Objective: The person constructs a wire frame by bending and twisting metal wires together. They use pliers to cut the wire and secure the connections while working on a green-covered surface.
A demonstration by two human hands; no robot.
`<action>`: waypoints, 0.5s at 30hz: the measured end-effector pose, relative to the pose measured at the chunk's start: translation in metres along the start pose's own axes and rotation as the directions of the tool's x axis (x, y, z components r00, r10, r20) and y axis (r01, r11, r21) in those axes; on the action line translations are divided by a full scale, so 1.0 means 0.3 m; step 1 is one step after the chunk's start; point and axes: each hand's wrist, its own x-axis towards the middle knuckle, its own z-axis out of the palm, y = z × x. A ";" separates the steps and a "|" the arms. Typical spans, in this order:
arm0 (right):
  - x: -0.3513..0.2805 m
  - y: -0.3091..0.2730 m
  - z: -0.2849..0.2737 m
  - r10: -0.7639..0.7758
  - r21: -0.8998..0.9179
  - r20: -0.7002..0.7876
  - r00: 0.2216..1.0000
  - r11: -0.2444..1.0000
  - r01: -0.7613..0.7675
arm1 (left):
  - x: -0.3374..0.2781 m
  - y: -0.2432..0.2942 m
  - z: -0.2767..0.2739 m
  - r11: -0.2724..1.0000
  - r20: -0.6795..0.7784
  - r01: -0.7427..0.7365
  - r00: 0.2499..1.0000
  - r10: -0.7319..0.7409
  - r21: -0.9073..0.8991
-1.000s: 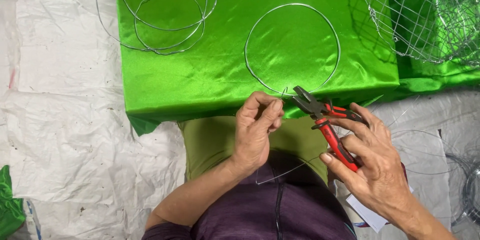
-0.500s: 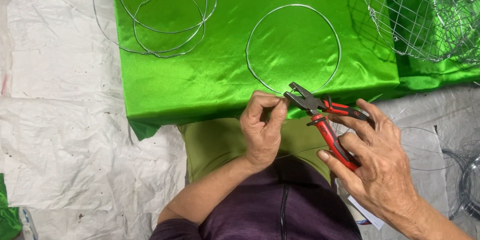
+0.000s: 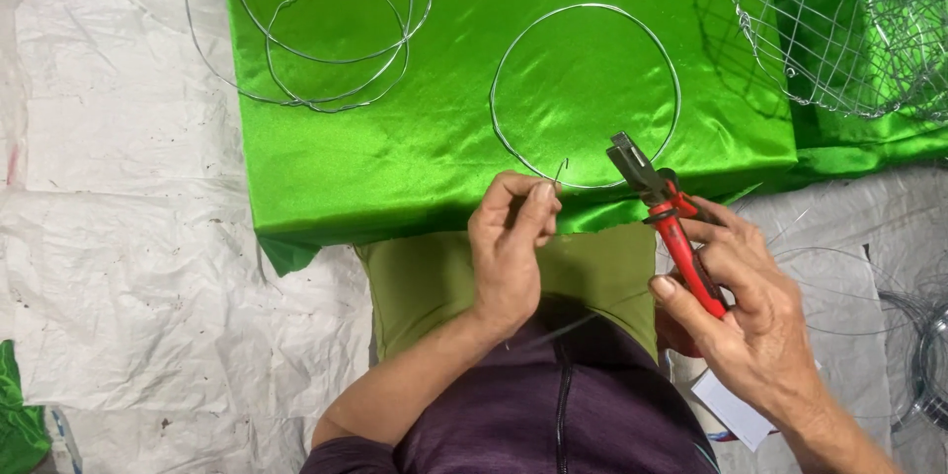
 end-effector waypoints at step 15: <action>-0.035 0.039 0.015 0.034 0.402 0.057 0.998 0.914 -0.054 | 0.008 0.091 -0.044 0.572 0.797 0.738 0.561 -0.225 -0.358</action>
